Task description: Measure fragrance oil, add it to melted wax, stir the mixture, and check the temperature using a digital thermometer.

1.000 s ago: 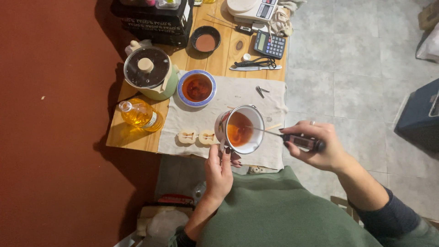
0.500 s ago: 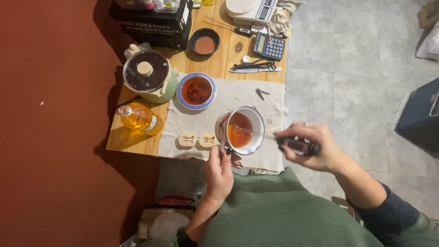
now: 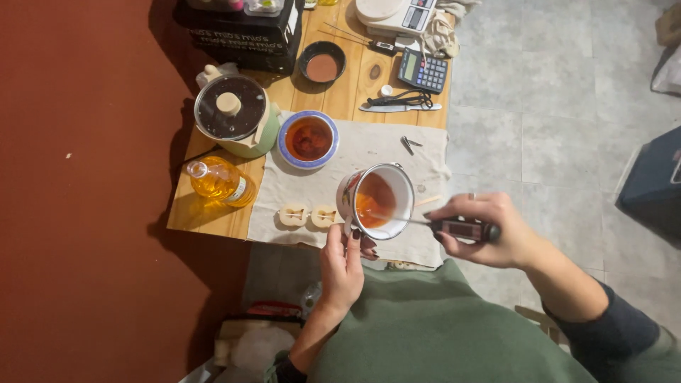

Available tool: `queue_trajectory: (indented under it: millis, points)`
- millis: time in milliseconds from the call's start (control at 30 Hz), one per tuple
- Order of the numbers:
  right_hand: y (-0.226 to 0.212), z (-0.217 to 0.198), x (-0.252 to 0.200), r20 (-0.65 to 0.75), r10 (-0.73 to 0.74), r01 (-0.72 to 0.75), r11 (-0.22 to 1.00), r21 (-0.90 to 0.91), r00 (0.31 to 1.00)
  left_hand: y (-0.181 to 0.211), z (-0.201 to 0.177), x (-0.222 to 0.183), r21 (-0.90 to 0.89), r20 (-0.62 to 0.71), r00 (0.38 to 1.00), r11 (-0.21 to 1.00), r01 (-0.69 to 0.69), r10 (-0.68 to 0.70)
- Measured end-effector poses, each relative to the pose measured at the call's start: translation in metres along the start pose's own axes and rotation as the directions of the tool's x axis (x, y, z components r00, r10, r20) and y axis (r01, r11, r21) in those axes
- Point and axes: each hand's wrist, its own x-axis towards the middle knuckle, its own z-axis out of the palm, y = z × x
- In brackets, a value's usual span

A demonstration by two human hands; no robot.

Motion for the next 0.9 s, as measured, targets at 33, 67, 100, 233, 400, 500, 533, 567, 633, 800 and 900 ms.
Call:
queue_trajectory:
  millis: [33,67,100,233,400,500,533,567,633,800,900]
  points:
    - [0.003,-0.001,-0.001,0.033,0.008,-0.008,1.000,-0.012,0.999,0.001,-0.001,0.000,-0.003,-0.003,1.000,1.000,0.006,-0.006]
    - [0.001,-0.001,0.002,0.037,0.004,-0.004,1.000,-0.012,0.999,0.001,-0.001,0.001,-0.004,-0.009,1.000,1.000,0.005,-0.005]
    - [0.000,-0.001,0.006,0.027,0.026,-0.025,0.999,-0.032,0.999,0.002,0.000,0.001,-0.013,-0.012,1.000,1.000,0.006,-0.006]
    - [-0.004,0.001,0.001,0.016,-0.018,0.018,1.000,-0.017,1.000,-0.002,-0.002,-0.001,-0.034,0.000,1.000,0.999,0.001,-0.001]
    - [-0.012,-0.001,0.004,-0.008,-0.027,0.027,0.998,-0.050,1.000,-0.002,-0.002,-0.001,-0.028,-0.002,1.000,1.000,-0.005,0.005]
    - [-0.008,-0.001,0.003,-0.006,0.003,-0.003,0.999,-0.041,1.000,-0.004,-0.003,-0.001,-0.020,0.000,1.000,1.000,-0.012,0.012]
    - [-0.005,-0.001,0.002,0.004,0.025,-0.025,0.999,-0.039,1.000,-0.005,-0.002,-0.001,-0.027,0.000,1.000,1.000,-0.015,0.015]
    - [-0.006,-0.001,0.004,0.007,0.023,-0.023,0.999,-0.039,1.000,-0.006,-0.002,-0.002,-0.028,-0.004,1.000,0.999,-0.016,0.015]
    - [-0.012,0.001,0.004,-0.032,0.004,-0.007,0.998,-0.064,0.999,-0.009,-0.001,-0.003,-0.040,0.010,1.000,0.999,-0.009,0.009]
    - [-0.014,-0.020,-0.005,-0.051,0.116,-0.117,0.993,-0.017,0.992,-0.031,-0.003,-0.003,-0.259,0.029,0.994,0.959,0.112,-0.109]
    - [-0.015,-0.042,-0.015,-0.122,0.115,-0.118,0.993,-0.012,0.986,-0.033,0.003,-0.005,-0.410,0.053,0.980,0.891,0.196,-0.191]
